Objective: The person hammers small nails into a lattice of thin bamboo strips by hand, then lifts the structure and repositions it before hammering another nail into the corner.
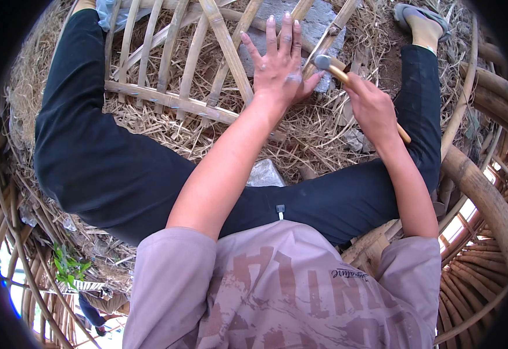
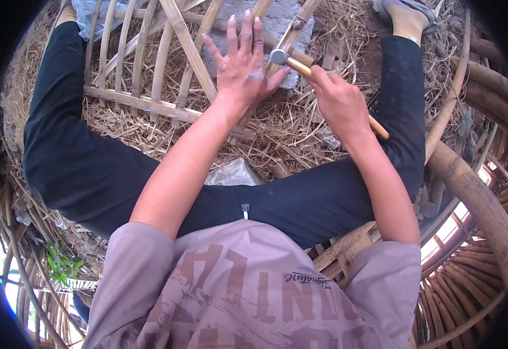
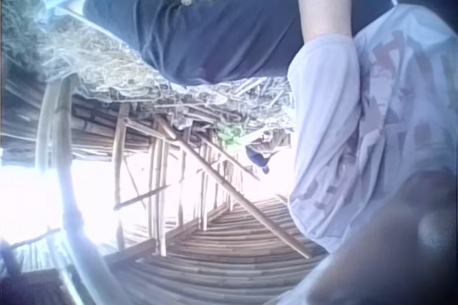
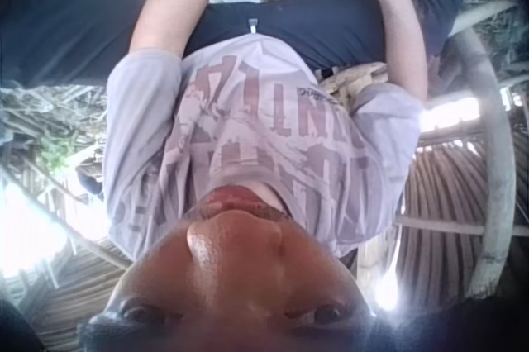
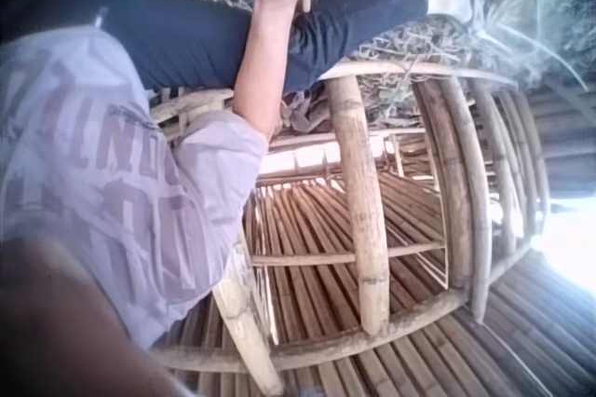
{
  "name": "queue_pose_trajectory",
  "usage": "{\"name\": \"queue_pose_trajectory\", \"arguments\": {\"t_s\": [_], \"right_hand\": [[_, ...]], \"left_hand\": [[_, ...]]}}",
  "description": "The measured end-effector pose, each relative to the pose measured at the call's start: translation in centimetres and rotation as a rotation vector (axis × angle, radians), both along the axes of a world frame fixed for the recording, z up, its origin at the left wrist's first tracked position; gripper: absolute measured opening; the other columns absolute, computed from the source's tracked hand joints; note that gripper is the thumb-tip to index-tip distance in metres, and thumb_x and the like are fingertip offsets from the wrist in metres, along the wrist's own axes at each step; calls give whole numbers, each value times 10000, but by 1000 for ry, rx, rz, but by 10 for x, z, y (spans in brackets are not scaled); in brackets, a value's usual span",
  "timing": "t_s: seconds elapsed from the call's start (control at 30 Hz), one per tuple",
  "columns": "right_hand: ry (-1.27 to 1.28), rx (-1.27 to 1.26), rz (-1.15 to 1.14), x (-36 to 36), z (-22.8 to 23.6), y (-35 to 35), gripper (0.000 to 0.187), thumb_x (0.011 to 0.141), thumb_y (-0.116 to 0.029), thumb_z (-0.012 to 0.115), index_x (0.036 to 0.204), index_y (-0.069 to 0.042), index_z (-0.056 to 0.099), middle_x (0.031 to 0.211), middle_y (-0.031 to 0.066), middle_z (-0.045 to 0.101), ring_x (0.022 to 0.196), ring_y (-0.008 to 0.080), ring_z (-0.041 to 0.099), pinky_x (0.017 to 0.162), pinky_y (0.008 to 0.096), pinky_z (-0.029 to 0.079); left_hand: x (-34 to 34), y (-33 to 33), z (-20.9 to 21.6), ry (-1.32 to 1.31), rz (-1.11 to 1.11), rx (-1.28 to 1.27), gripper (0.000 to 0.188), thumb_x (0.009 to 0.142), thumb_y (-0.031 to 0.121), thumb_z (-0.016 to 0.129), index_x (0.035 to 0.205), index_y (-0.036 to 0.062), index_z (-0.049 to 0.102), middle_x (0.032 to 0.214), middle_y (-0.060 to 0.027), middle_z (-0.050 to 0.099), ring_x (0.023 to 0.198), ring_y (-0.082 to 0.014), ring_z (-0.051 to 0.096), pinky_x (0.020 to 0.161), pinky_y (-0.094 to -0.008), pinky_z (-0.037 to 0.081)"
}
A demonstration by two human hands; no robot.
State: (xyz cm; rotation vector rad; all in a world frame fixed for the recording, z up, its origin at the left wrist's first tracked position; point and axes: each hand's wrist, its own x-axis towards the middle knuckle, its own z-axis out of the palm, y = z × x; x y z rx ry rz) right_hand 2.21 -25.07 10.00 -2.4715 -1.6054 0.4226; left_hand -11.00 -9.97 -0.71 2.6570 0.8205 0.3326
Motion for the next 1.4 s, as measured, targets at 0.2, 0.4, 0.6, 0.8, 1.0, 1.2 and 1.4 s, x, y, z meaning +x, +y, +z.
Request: {"name": "queue_pose_trajectory", "arguments": {"t_s": [0.2, 0.4, 0.6, 0.8, 1.0, 1.2, 1.4], "right_hand": [[129, 289, -97, 9, 22, 15, 203, 939, -155, 697, 1106, -47, 656, 867, 184, 702, 746, 382, 698, 656, 443, 537], [290, 293, -489, 26, 51, 30, 211, 952, -221, 709, 1030, -29, 673, 684, 97, 661, 618, 175, 656, 581, 328, 476], [895, 551, -676, 52, 56, 21, 206, 987, -232, 692, 983, -30, 651, 702, -76, 537, 530, 10, 384, 477, 211, 305], [1358, 778, -882, 68, 84, 13, 221, 1026, -218, 635, 1109, -17, 594, 612, -100, 342, 477, -3, 335, 421, 177, 284], [1408, 928, -922, 74, 119, 5, 217, 1042, -212, 603, 1124, -11, 593, 625, -98, 329, 501, 0, 339, 433, 174, 292], [1524, 1058, -900, 85, 142, -7, 204, 1048, -203, 587, 1132, -18, 603, 628, -95, 323, 504, 2, 328, 436, 170, 288], [1485, 1105, -876, 89, 146, -7, 168, 1036, -197, 605, 1088, -38, 603, 629, -95, 353, 506, 5, 348, 432, 171, 295]], "left_hand": [[-2, 2, 5, 40, -14, -33, 1172, 806, 756, 583, 1617, 20, 168, 1694, -179, 116, 1554, -422, 89, 1117, -818, -19], [0, 0, 0, 30, -22, -22, 1206, 797, 759, 588, 1612, -10, 142, 1694, -197, 74, 1554, -438, 48, 1114, -801, -78], [0, 2, 7, 74, -34, -14, 1204, 843, 759, 557, 1612, -30, 69, 1703, -195, 14, 1569, -395, -22, 1129, -744, -140], [28, 9, 36, -117, -18, 63, 1019, 926, 689, 484, 1589, -37, 217, 1665, -262, 149, 1550, -449, 57, 1161, -730, -56], [110, 85, 62, 98, 337, 30, 636, 983, 475, 555, 1349, -42, 503, 1378, -241, 485, 1367, -395, 428, 1117, -592, 341], [100, 140, 39, 132, 437, -137, 592, 952, 439, 625, 1350, 10, 543, 1388, -258, 534, 1196, -444, 599, 1077, -646, 376], [107, 154, 41, 285, 397, -219, 610, 905, 562, 633, 1204, 32, 672, 1246, -246, 678, 1249, -399, 605, 1115, -597, 361]]}}
